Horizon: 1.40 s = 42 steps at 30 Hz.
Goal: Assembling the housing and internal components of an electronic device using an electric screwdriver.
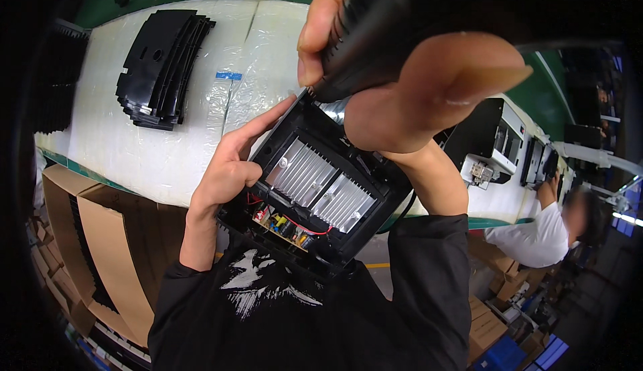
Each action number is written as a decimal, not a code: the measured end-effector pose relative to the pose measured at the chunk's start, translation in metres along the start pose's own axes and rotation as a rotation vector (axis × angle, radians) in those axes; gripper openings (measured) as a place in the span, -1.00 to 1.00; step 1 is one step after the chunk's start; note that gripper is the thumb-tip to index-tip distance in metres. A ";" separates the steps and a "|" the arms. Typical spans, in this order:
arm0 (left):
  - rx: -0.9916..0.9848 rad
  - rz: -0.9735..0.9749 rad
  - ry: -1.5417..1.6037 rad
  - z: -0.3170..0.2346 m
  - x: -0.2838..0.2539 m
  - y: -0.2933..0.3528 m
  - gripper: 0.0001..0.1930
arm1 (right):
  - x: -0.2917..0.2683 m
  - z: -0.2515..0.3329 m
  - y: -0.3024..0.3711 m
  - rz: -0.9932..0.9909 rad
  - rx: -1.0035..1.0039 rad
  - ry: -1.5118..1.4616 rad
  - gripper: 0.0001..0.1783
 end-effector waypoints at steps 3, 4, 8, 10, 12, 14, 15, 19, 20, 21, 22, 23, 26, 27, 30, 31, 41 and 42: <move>0.000 -0.004 -0.022 0.000 -0.003 0.002 -0.06 | 0.008 0.008 0.001 -0.062 0.054 0.116 0.17; 0.002 -0.005 -0.020 0.000 -0.003 0.002 -0.06 | 0.006 0.011 0.003 -0.132 0.110 0.238 0.19; 0.034 -0.010 -0.047 0.000 -0.001 0.000 -0.07 | 0.005 0.011 -0.004 -0.011 -0.079 0.040 0.12; 0.047 -0.011 -0.052 -0.002 -0.002 -0.003 -0.08 | 0.005 0.013 -0.004 0.036 -0.084 0.083 0.04; 0.083 -0.034 -0.238 -0.006 -0.006 -0.002 -0.09 | 0.010 0.012 -0.001 -0.094 -0.048 0.005 0.05; 0.099 -0.036 -0.277 -0.012 -0.009 -0.001 -0.11 | 0.005 0.010 0.001 -0.224 -0.002 -0.059 0.07; 0.106 -0.024 -0.320 -0.016 -0.008 -0.002 -0.14 | 0.003 0.012 0.001 -0.215 0.000 -0.047 0.07; 0.022 0.017 -0.292 -0.023 -0.010 -0.005 -0.12 | -0.005 0.011 0.002 -0.178 0.003 -0.028 0.07; 0.006 0.018 -0.283 -0.024 -0.009 -0.004 -0.12 | -0.008 0.012 0.002 -0.173 0.003 -0.017 0.07; 0.012 0.018 -0.281 -0.025 -0.008 -0.004 -0.12 | -0.010 0.012 0.003 -0.169 0.002 -0.007 0.07; 0.026 0.016 -0.292 -0.025 -0.007 -0.004 -0.12 | -0.012 0.012 0.004 -0.166 0.001 0.001 0.07; 0.037 0.019 -0.303 -0.026 -0.006 -0.003 -0.11 | -0.014 0.013 0.005 -0.167 0.001 0.013 0.07; 0.060 0.014 -0.238 -0.021 -0.005 -0.006 -0.11 | -0.019 0.012 0.009 -0.169 0.001 0.041 0.09; 0.063 0.010 -0.237 -0.021 -0.005 -0.005 -0.11 | -0.020 0.011 0.009 -0.168 0.001 0.046 0.09; 0.039 -0.002 -0.225 -0.021 -0.004 -0.005 -0.11 | -0.022 0.009 0.011 -0.165 0.003 0.065 0.12; 0.027 -0.001 -0.195 -0.019 -0.003 -0.006 -0.11 | -0.022 0.008 0.011 -0.163 0.005 0.072 0.12; 0.043 -0.010 -0.159 -0.019 -0.004 -0.006 -0.09 | -0.019 0.003 0.011 -0.407 0.112 -0.021 0.15; 0.043 -0.010 -0.158 -0.019 -0.004 -0.006 -0.09 | -0.018 0.004 0.011 -0.389 0.129 0.037 0.13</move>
Point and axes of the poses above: each hand's wrist, its own y-axis away from the middle knuckle, its own x-axis out of the palm, z = x × y, the point moved 6 cm from there along -y, towards the middle knuckle, and after that the axes turned 10 degrees about -x, right-handed, at the moved point
